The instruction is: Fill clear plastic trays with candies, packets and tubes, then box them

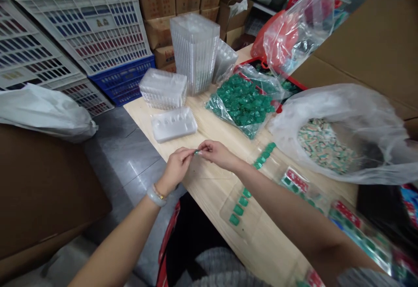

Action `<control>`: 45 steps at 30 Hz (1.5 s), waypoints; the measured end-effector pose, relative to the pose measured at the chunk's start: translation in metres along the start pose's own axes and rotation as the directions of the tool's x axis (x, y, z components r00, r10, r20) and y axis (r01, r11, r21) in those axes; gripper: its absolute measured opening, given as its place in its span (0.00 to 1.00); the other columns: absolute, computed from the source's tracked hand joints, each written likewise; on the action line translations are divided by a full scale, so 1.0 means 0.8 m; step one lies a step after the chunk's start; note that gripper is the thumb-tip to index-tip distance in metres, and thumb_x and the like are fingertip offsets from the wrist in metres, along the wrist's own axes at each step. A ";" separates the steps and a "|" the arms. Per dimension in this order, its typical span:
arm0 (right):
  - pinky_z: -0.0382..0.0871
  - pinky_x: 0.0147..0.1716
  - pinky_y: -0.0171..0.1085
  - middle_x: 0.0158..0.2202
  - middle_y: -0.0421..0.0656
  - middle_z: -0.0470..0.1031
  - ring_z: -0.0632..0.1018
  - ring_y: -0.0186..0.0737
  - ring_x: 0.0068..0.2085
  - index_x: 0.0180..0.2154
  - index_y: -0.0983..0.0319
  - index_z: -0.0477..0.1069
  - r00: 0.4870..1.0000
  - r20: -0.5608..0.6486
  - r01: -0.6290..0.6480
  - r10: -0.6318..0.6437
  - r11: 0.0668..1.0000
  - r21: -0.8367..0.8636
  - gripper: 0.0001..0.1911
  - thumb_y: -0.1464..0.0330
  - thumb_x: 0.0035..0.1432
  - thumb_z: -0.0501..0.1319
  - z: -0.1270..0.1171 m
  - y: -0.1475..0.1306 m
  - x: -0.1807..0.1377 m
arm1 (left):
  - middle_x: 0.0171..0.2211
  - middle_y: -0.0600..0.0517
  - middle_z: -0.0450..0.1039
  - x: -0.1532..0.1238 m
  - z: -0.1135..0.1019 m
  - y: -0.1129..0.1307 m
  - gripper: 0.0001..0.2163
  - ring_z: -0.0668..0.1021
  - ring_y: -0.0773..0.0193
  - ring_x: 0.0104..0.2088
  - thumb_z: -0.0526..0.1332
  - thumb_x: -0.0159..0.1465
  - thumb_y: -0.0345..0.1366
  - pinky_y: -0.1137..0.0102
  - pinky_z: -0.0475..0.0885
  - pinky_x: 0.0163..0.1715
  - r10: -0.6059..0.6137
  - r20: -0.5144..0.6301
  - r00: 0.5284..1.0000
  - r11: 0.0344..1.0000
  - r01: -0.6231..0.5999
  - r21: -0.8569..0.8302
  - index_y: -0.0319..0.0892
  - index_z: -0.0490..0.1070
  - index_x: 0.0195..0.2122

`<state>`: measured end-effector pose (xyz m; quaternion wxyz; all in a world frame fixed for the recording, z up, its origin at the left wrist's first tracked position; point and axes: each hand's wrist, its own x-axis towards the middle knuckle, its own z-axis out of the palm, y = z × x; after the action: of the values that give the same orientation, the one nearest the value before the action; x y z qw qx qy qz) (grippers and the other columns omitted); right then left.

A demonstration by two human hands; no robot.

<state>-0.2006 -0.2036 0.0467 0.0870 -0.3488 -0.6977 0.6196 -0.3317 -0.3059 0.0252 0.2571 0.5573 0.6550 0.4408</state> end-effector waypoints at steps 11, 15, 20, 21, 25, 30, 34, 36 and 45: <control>0.61 0.33 0.36 0.36 0.47 0.70 0.70 0.42 0.38 0.36 0.62 0.65 0.975 0.093 0.179 -0.203 0.462 -0.869 0.06 0.70 0.53 0.56 0.028 0.004 -0.010 | 0.37 0.47 0.66 -0.011 -0.002 0.004 0.16 0.70 0.62 0.40 0.50 0.52 0.22 0.66 0.67 0.43 0.029 0.114 0.993 0.979 -0.052 0.199 0.38 0.68 0.40; 0.61 0.31 0.34 0.32 0.42 0.69 0.71 0.36 0.33 0.39 0.61 0.61 0.975 -0.091 0.080 -0.203 0.703 -0.706 0.12 0.69 0.51 0.58 0.012 0.001 -0.027 | 0.37 0.47 0.68 -0.010 0.005 0.023 0.13 0.71 0.63 0.38 0.52 0.56 0.28 0.66 0.67 0.41 -0.056 -0.052 0.997 0.995 0.060 0.081 0.38 0.68 0.41; 0.61 0.29 0.34 0.28 0.39 0.65 0.69 0.34 0.29 0.35 0.61 0.59 0.958 -0.211 0.031 -0.194 0.803 -0.595 0.10 0.74 0.47 0.56 0.006 -0.007 -0.051 | 0.32 0.49 0.72 0.003 0.026 0.041 0.11 0.74 0.65 0.32 0.57 0.53 0.33 0.70 0.69 0.34 -0.222 0.205 0.953 0.893 0.283 -0.349 0.37 0.69 0.38; 0.62 0.29 0.34 0.29 0.39 0.64 0.68 0.34 0.29 0.33 0.61 0.59 0.954 -0.218 0.044 -0.205 0.818 -0.574 0.09 0.74 0.46 0.56 0.006 -0.009 -0.055 | 0.31 0.50 0.72 0.005 0.029 0.043 0.11 0.74 0.66 0.31 0.57 0.53 0.32 0.71 0.69 0.32 -0.244 0.217 0.945 0.872 0.311 -0.379 0.36 0.69 0.37; 0.65 0.30 0.35 0.32 0.40 0.63 0.68 0.32 0.30 0.29 0.61 0.63 0.945 -0.269 0.089 -0.184 0.940 -0.330 0.08 0.75 0.43 0.56 0.008 -0.005 -0.065 | 0.26 0.51 0.71 0.004 0.032 0.047 0.09 0.72 0.68 0.27 0.57 0.54 0.34 0.73 0.68 0.26 -0.330 0.183 0.926 0.834 0.377 -0.402 0.36 0.68 0.35; 0.68 0.25 0.35 0.25 0.36 0.65 0.70 0.31 0.24 0.30 0.60 0.62 0.950 -0.296 0.011 0.099 0.938 0.347 0.08 0.72 0.42 0.56 0.018 0.015 -0.078 | 0.35 0.49 0.71 -0.014 0.037 0.046 0.12 0.73 0.65 0.35 0.58 0.54 0.36 0.69 0.69 0.36 -0.201 0.218 0.955 0.884 0.273 -0.380 0.39 0.68 0.39; 0.68 0.22 0.34 0.21 0.34 0.64 0.69 0.30 0.21 0.28 0.60 0.60 0.908 -0.382 0.031 0.174 0.880 0.473 0.07 0.70 0.42 0.56 0.028 0.025 -0.089 | 0.33 0.49 0.71 -0.023 0.050 0.045 0.08 0.73 0.63 0.35 0.56 0.56 0.35 0.67 0.69 0.38 -0.132 0.147 0.980 0.971 0.158 -0.181 0.41 0.70 0.35; 0.66 0.23 0.33 0.21 0.34 0.63 0.68 0.30 0.22 0.26 0.60 0.61 0.878 -0.456 0.025 0.147 0.937 0.349 0.05 0.72 0.42 0.55 0.033 0.026 -0.096 | 0.35 0.49 0.71 -0.027 0.055 0.048 0.09 0.73 0.62 0.37 0.54 0.57 0.33 0.66 0.69 0.39 -0.048 0.120 0.992 0.997 0.055 -0.049 0.42 0.69 0.37; 0.65 0.27 0.34 0.25 0.37 0.66 0.68 0.31 0.26 0.29 0.60 0.64 0.885 -0.463 0.077 0.042 0.969 0.235 0.04 0.67 0.49 0.56 0.038 0.039 -0.117 | 0.37 0.47 0.71 -0.049 0.058 0.054 0.12 0.74 0.61 0.38 0.48 0.61 0.32 0.66 0.68 0.40 0.042 0.198 0.979 0.983 -0.076 0.165 0.41 0.65 0.44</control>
<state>-0.1364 -0.2842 0.0400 0.2997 -0.4670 -0.5771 0.5992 -0.2618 -0.3302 0.0342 0.2575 0.6368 0.6454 0.3340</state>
